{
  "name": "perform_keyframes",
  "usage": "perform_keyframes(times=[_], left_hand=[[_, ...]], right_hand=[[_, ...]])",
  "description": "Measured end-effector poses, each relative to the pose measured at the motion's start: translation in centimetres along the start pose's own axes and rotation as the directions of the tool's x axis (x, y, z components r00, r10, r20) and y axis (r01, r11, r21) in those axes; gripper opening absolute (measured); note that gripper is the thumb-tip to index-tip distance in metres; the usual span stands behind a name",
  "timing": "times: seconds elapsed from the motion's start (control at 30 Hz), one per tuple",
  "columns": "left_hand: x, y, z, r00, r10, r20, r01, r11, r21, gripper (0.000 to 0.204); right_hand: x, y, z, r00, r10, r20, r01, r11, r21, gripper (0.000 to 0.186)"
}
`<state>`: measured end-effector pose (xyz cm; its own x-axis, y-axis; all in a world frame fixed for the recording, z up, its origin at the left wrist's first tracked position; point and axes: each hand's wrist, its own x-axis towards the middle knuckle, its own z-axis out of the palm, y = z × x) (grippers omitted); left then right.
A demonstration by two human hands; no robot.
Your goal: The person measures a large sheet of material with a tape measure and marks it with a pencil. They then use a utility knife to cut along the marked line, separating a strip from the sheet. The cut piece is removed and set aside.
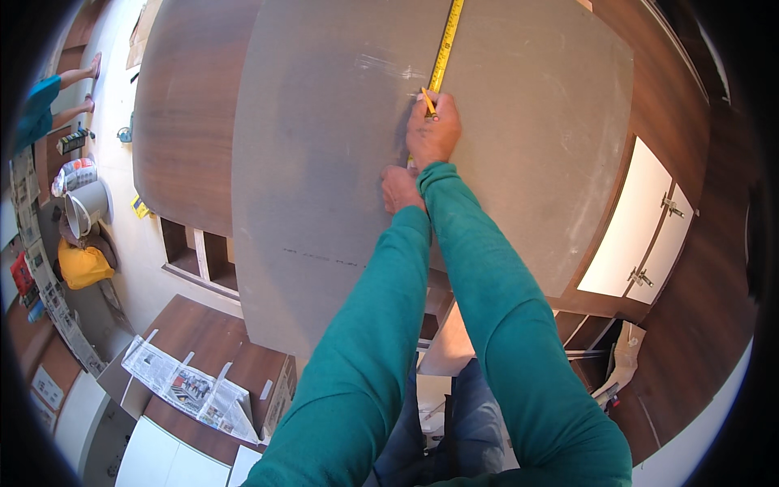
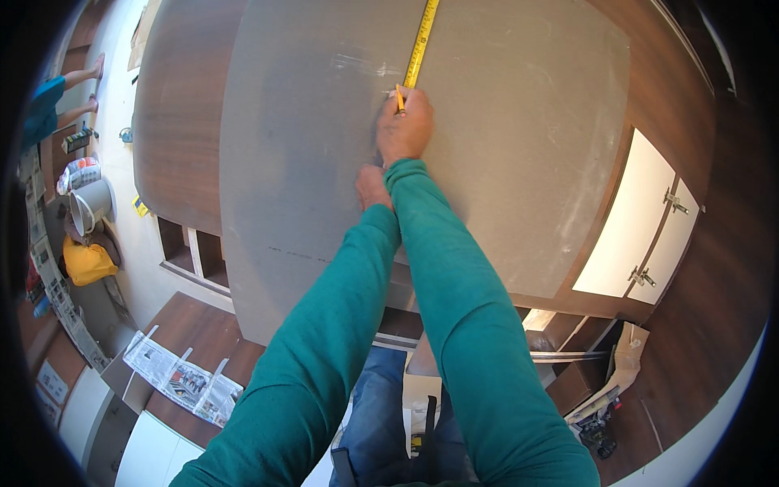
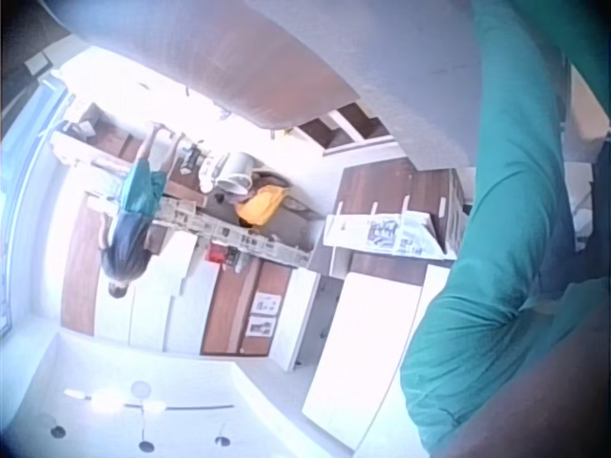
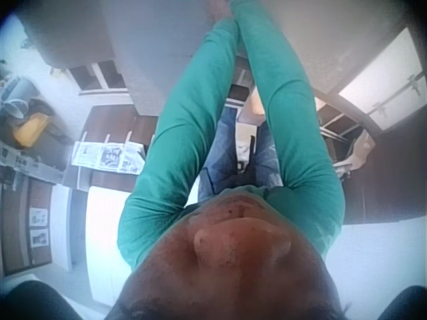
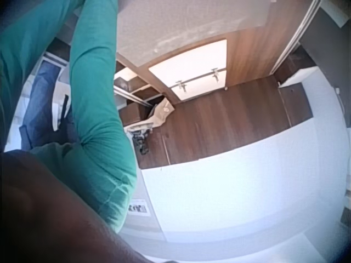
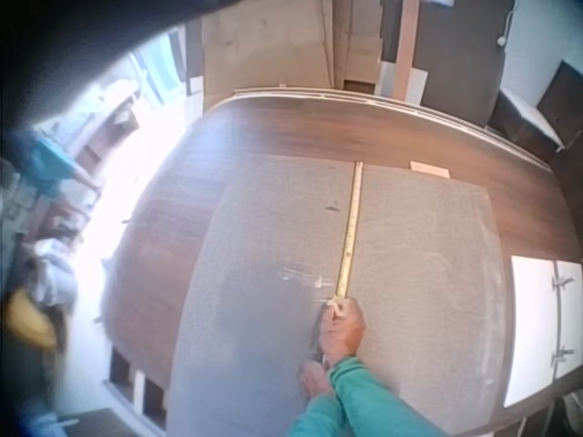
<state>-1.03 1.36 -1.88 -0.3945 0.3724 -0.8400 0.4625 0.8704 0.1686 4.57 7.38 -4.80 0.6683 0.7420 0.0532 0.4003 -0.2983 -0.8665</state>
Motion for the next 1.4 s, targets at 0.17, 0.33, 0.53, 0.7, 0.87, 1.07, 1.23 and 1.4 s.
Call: perform_keyframes(times=[0.17, 0.33, 0.53, 0.7, 0.87, 1.07, 1.23, 1.4], left_hand=[[0.1, -0.1, 0.1, 1.0, 0.0, -0.011, 0.0, 1.0, -0.021, 0.055], [0.5, -0.2, 0.4, 1.0, 0.016, 0.012, -0.016, 1.0, 0.002, 0.053], [0.0, -0.4, 0.2, 0.995, 0.102, 0.008, -0.103, 0.995, 0.017, 0.046], [-1.4, 0.2, 0.1, 0.988, 0.146, -0.052, -0.146, 0.989, 0.01, 0.038], [-2.6, 0.8, 0.3, 0.982, 0.128, -0.14, -0.125, 0.992, 0.026, 0.034], [0.0, -1.3, 1.7, 0.962, 0.247, -0.118, -0.24, 0.968, 0.068, 0.042], [2.5, -4.5, 0.4, 0.767, 0.639, 0.067, -0.642, 0.764, 0.059, 0.033], [0.8, -5.1, -3.9, 0.685, 0.729, 0.015, -0.706, 0.669, -0.233, 0.03]], right_hand=[[0.0, -0.4, -0.1, 0.997, 0.073, -0.018, -0.073, 0.997, 0.028, 0.017], [0.1, -0.6, -0.2, 0.993, 0.114, 0.027, -0.115, 0.993, 0.036, 0.017], [0.4, -1.2, -0.6, 0.995, 0.1, 0.022, -0.1, 0.995, 0.003, 0.016], [1.0, -1.1, -3.6, 0.929, 0.369, 0.036, -0.361, 0.877, 0.318, 0.022], [-3.2, 5.7, -17.6, 0.981, 0.147, -0.125, -0.12, 0.972, 0.201, 0.024], [-15.3, 15.4, -37.0, 0.74, 0.571, -0.356, -0.484, 0.819, 0.309, 0.028], [-23.5, 13.4, -40.0, 0.769, 0.633, -0.091, -0.555, 0.59, -0.586, 0.039], [-23.1, 10.9, -35.8, 0.692, 0.722, 0.01, -0.633, 0.613, -0.473, 0.063]])
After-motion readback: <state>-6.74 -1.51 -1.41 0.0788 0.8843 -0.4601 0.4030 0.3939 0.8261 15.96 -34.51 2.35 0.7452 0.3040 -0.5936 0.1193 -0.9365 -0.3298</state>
